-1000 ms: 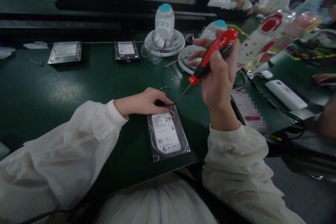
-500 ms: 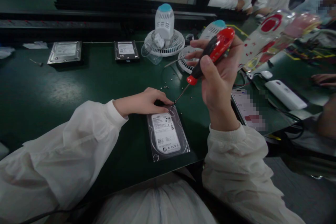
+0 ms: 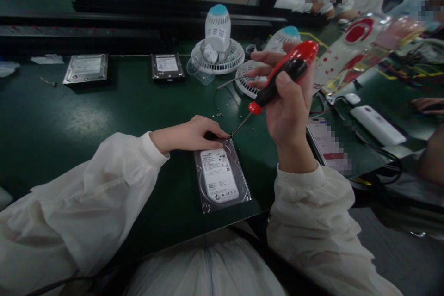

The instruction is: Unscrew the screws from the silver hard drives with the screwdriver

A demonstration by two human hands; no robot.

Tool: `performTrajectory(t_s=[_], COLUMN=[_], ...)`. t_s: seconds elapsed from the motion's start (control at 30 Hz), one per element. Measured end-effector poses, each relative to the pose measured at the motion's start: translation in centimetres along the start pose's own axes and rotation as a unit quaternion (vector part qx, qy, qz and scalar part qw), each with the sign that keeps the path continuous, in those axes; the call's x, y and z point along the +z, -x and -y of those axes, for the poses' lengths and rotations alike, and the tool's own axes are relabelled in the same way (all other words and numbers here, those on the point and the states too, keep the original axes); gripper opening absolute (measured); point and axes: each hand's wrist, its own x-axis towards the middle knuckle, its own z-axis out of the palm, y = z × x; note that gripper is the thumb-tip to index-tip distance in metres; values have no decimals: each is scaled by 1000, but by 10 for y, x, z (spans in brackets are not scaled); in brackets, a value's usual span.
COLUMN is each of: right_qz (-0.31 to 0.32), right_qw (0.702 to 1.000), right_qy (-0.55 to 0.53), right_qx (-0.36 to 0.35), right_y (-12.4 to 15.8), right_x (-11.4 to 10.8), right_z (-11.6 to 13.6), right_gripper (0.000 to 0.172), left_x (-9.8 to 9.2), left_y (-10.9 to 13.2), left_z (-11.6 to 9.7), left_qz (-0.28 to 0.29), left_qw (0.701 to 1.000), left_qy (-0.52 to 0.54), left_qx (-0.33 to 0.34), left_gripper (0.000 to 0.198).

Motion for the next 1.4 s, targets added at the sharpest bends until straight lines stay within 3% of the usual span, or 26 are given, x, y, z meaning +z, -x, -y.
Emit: performTrajectory(t_s=[0.1, 0.2, 0.37, 0.63, 0.83, 1.13, 1.3, 1.4], right_qz=[16, -2, -45, 22, -25, 13, -18, -18], right_qw=[1000, 998, 993, 1000, 997, 999, 998, 999], right_qy=[5, 55, 95, 16, 55, 37, 64, 39], right_qx=[18, 13, -60, 2, -38, 20, -10, -26], right_y=[0, 0, -2, 0, 0, 0, 0, 0], right_x=[-2, 0, 3, 1, 7, -1, 5, 6], right_z=[1, 1, -5, 3, 4, 2, 0, -1], right_gripper=[42, 38, 37, 42, 23, 51, 33, 33], left_x=[1, 2, 1, 1, 0, 0, 1, 1], left_y=[0, 0, 1, 0, 0, 0, -1, -1], left_z=[2, 5, 4, 4, 2, 3, 2, 1], left_qz=[-2, -4, -1, 6, 9, 9, 1, 8], left_qw=[1000, 1000, 1000, 1000, 1000, 1000, 1000, 1000], left_qy=[4, 6, 12, -4, 6, 3, 2, 1], left_qx=[2, 2, 0, -4, -9, -10, -3, -5], left_gripper=[33, 34, 34, 34, 34, 35, 34, 34])
